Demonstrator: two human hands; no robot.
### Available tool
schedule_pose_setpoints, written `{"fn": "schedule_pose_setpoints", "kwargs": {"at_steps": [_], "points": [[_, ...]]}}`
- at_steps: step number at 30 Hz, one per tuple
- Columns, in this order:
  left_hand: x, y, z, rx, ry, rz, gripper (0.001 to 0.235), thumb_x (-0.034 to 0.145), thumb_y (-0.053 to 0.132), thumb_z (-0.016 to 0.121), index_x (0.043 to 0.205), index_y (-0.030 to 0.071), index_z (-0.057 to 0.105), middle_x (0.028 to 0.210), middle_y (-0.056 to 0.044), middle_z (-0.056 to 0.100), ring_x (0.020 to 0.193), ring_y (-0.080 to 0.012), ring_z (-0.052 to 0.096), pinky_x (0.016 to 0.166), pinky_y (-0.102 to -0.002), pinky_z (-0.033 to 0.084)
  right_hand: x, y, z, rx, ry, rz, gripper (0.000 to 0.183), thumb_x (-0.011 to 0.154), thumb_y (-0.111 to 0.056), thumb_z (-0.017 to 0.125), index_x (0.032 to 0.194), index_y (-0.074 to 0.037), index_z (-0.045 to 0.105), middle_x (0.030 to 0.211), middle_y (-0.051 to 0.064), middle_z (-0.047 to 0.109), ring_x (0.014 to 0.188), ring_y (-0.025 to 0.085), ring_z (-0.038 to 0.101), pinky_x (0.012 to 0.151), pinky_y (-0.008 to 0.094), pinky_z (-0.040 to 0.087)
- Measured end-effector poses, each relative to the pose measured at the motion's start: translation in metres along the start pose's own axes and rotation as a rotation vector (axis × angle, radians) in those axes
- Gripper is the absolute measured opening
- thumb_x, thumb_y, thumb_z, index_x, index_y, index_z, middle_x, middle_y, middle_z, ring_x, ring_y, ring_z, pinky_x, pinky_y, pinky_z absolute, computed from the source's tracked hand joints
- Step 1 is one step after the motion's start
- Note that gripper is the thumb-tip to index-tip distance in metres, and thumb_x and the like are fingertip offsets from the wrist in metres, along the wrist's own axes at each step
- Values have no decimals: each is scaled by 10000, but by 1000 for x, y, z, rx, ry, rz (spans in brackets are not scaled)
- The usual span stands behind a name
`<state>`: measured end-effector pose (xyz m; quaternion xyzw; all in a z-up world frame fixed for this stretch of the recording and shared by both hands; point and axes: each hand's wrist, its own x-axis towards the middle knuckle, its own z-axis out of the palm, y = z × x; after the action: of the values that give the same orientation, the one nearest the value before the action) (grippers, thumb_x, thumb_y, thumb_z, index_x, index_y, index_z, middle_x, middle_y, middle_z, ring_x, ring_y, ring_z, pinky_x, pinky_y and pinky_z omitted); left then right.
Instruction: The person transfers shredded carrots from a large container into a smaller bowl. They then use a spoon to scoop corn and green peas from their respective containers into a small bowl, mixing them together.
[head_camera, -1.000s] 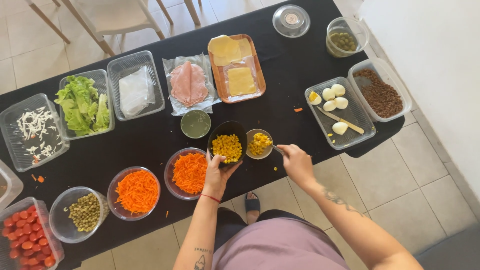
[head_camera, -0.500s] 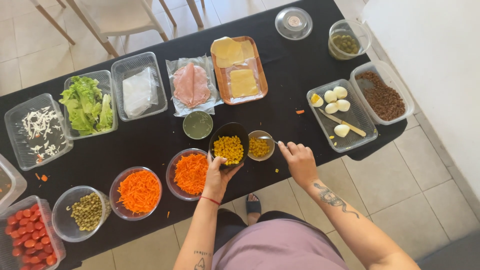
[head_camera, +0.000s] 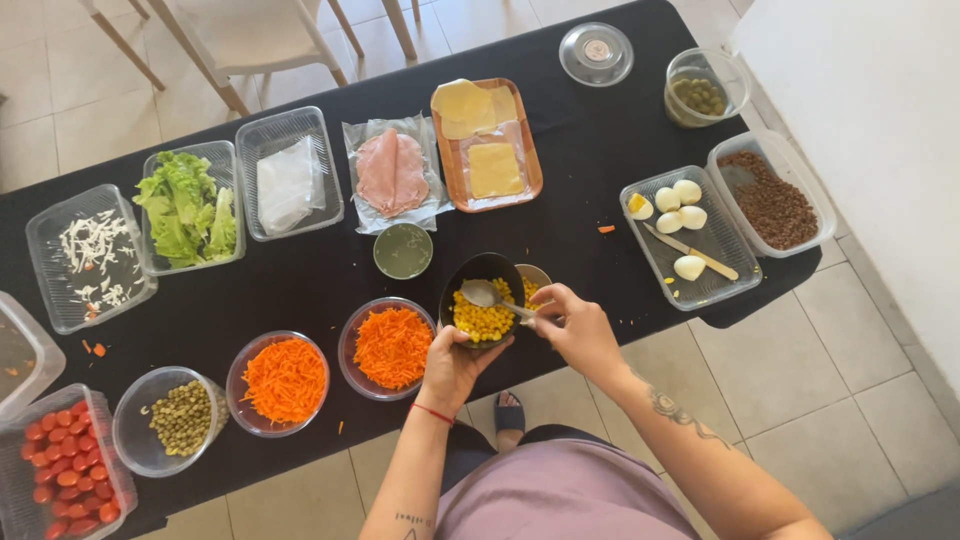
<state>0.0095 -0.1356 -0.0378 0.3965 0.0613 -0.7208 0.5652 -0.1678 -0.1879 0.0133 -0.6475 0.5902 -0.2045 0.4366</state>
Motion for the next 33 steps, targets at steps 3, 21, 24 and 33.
{"fn": "schedule_pose_setpoints", "kwargs": {"at_steps": [3, 21, 24, 33], "points": [[-7, 1, -2, -119, -32, -76, 700, 664, 108, 456, 1350, 36, 334, 1304, -299, 404, 1077, -495, 522, 905, -462, 516, -2, -25, -11, 263, -146, 187, 287, 787, -97, 668, 1053, -150, 577, 1081, 204, 650, 856, 337, 684, 567, 325, 602], [-164, 65, -31, -284, 352, 364, 542, 711, 57, 344, 1226, -95, 421, 1196, -303, 490, 1095, -544, 464, 992, -560, 402, 84, 107, 45, 526, -18, 492, 365, 725, -18, 561, 1077, -40, 471, 957, 174, 587, 778, 267, 647, 682, 386, 565], [-194, 75, -43, -311, 455, 425, 593, 717, 64, 324, 1295, -45, 402, 1262, -254, 473, 1146, -498, 441, 1013, -564, 381, 56, 27, 26, 551, -124, 487, 348, 799, -76, 534, 1121, -118, 407, 1049, 170, 556, 877, 245, 615, 784, 384, 528], [-230, 100, -85, -346, 497, 487, 618, 705, 68, 287, 1312, 20, 391, 1347, -210, 442, 1218, -468, 407, 1020, -586, 359, 24, -86, 76, 454, -427, 377, 499, 813, -171, 558, 1303, -209, 472, 1119, 138, 583, 1084, 243, 589, 901, 423, 509]]}}
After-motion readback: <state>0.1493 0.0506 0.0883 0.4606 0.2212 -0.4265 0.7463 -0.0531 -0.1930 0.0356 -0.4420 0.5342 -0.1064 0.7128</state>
